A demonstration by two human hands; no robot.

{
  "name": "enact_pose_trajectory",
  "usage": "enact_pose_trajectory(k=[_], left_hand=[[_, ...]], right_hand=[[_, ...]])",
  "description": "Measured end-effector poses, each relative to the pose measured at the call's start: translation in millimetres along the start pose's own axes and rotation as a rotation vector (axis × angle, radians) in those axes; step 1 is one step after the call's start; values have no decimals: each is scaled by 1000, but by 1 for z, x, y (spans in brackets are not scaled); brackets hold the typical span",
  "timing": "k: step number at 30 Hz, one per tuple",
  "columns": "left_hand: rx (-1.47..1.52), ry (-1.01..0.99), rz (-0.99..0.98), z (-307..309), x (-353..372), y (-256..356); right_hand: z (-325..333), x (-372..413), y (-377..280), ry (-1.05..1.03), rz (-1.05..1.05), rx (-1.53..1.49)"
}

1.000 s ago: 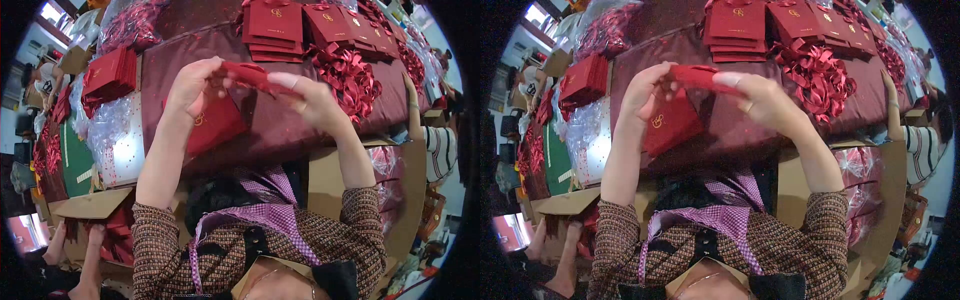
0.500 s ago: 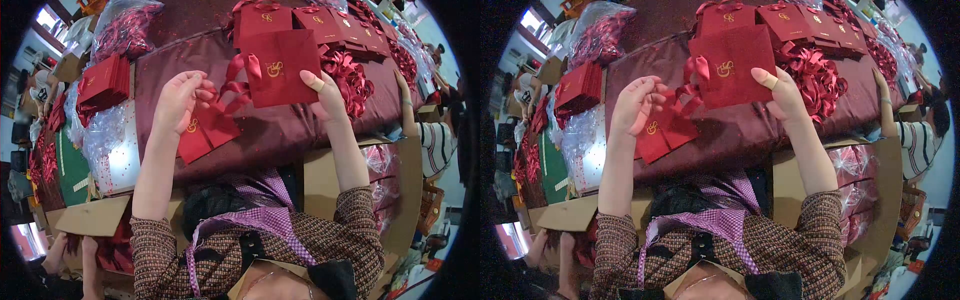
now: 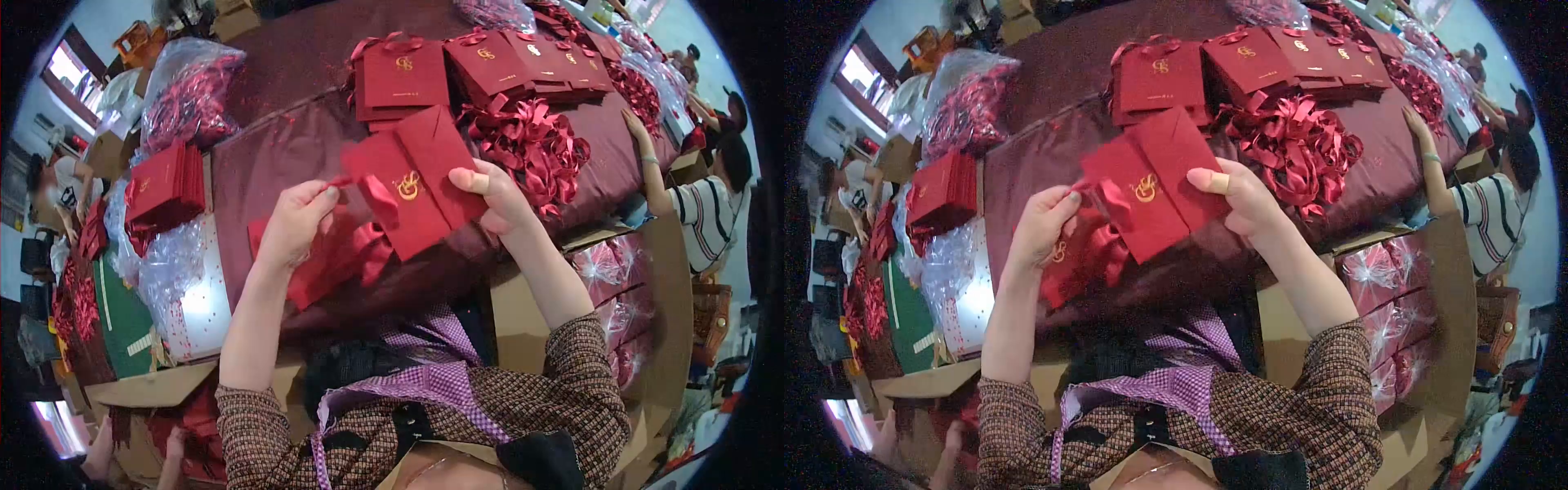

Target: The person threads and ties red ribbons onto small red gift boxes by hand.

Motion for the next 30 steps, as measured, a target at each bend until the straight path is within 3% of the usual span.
enact_pose_trajectory(k=[4, 6, 7, 9, 10, 12, 13, 14, 15, 16, 17, 20, 26, 29, 30], left_hand=[[-209, -121, 57, 21, -6, -23], [-470, 16, -182, 30, -7, -11], [-473, 16, -181, 34, -9, -8], [-463, 248, -245, 56, -16, 4], [-528, 225, -302, 70, -27, 3], [-582, 249, -183, 48, -21, 52], [-633, 237, -314, 49, -32, 53], [-566, 197, -295, 52, -44, 50], [-497, 161, -269, 52, -54, 51], [-648, 144, -254, 49, -59, 64], [-352, 100, -169, 54, -68, 54], [-321, 112, -146, 79, -73, 59], [-421, 229, 0, 120, -41, 43], [-822, 186, 63, 129, -19, 30], [-973, 214, -29, 125, -6, 30]], right_hand=[[2, -5, -10, -8, -29, 112], [5, -15, -34, 110, 52, 160], [27, -27, -49, 409, 227, 321], [-12, -32, -103, 73, 505, 306], [-16, -42, -122, 83, 684, 466], [-25, -63, -156, 186, 1096, 936], [-35, -71, -164, 283, 1321, 1248], [-34, -90, -162, 227, 1145, 1061], [-38, -101, -158, 200, 1236, 1237], [-40, -111, -149, 162, 1313, 1409], [-36, -122, -137, 134, 1197, 1677], [31, -186, -85, -158, 612, 2043], [53, -183, -69, -201, 639, 1955], [42, -165, -85, -116, 822, 1801], [33, -152, -90, -68, 865, 1769]])
Point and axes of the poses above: each hand's wrist, its own x-axis away from the middle knuckle, its own z-axis out of the back of the hand, y = z × x, the point moved 4 cm from there along -x, towards the middle knuckle, and after that the axes turned 1 degree about -y, right-handed, at the moved point
